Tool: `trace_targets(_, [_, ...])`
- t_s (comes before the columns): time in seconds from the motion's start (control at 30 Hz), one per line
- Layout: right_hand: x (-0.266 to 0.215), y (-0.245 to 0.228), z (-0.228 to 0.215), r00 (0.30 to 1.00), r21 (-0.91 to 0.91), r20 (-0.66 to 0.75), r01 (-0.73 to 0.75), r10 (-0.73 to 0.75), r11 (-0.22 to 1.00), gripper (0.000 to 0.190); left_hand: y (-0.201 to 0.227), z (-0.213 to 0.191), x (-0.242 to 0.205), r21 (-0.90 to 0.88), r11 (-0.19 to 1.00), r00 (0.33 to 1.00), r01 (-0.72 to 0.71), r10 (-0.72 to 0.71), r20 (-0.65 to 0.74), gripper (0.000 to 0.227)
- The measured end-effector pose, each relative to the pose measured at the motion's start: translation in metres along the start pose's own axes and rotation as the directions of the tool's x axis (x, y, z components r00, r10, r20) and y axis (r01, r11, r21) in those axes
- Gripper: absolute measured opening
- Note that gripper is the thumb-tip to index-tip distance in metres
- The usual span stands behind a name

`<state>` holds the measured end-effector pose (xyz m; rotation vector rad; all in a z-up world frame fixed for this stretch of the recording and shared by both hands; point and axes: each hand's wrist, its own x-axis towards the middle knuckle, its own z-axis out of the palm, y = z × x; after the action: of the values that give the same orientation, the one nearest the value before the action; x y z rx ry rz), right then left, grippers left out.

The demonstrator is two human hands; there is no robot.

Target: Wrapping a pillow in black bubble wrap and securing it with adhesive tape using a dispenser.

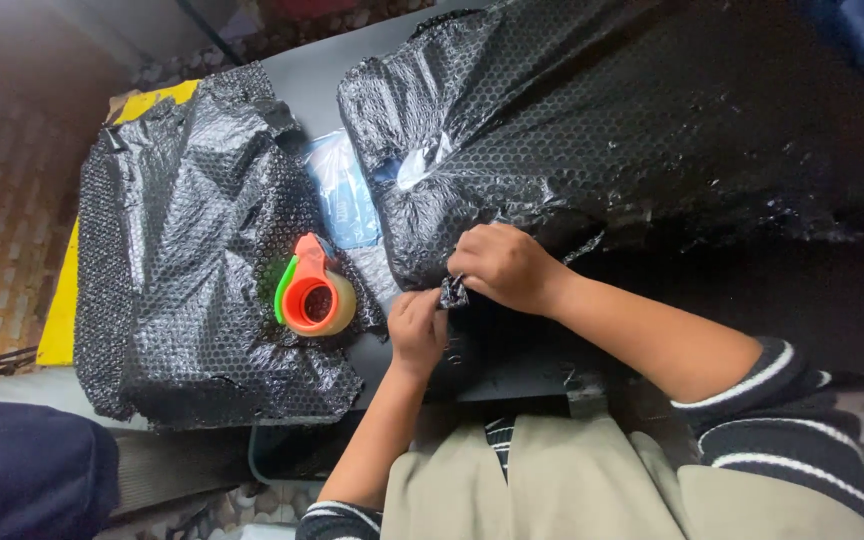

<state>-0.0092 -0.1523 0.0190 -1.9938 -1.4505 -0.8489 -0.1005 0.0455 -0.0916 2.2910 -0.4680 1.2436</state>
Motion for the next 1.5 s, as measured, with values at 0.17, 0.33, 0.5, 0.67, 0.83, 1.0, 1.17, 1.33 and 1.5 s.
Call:
trace_targets(0.17, [-0.004,0.009,0.012,0.944,0.214,0.160,-0.318,0.288,0.924,0.038,-0.013,-0.001,0.019,0.271,0.957,0.963,-0.104,0.166,-0.215,0.018])
trace_targets(0.33, [-0.002,0.007,0.008,0.911,0.289,0.207,-0.406,0.358,0.867,0.043,-0.023,0.004,0.030,-0.034,0.999,0.985,-0.006,0.000,-0.174,0.010])
trace_targets(0.5, [0.004,-0.016,-0.063,0.898,0.457,0.189,-0.439,0.398,0.774,0.019,-0.028,0.009,0.029,-0.176,0.982,0.970,0.069,-0.108,-0.219,0.010])
trace_targets(0.67, [-0.035,-0.032,-0.127,0.810,0.348,0.315,-0.583,0.494,0.734,0.012,-0.030,0.018,0.028,-0.177,0.984,0.961,0.004,-0.052,-0.270,0.014])
trace_targets(0.83, [-0.111,-0.047,-0.143,0.560,0.143,0.421,-0.818,0.714,0.558,0.020,-0.033,0.021,0.024,-0.025,0.994,0.954,-0.103,0.092,-0.286,0.017])
trace_targets(1.0, [-0.129,-0.077,-0.149,0.447,0.018,0.465,-0.868,0.764,0.497,0.025,-0.039,0.025,0.012,0.009,0.994,0.961,-0.108,0.106,-0.255,0.017])
trace_targets(1.17, [-0.173,-0.084,-0.138,0.328,-0.100,0.636,-0.863,0.699,0.496,0.039,-0.040,0.028,0.008,0.026,0.993,0.957,-0.112,0.115,-0.265,0.017])
trace_targets(1.33, [-0.195,-0.095,-0.115,0.528,-0.215,0.646,-0.566,0.551,0.796,0.062,-0.037,0.030,0.012,0.018,0.995,0.947,-0.098,0.099,-0.305,0.015])
trace_targets(1.5, [-0.216,-0.100,-0.092,0.678,-0.268,0.554,-0.405,0.484,0.874,0.052,-0.037,0.027,0.009,0.021,0.997,0.960,-0.076,0.079,-0.270,0.001])
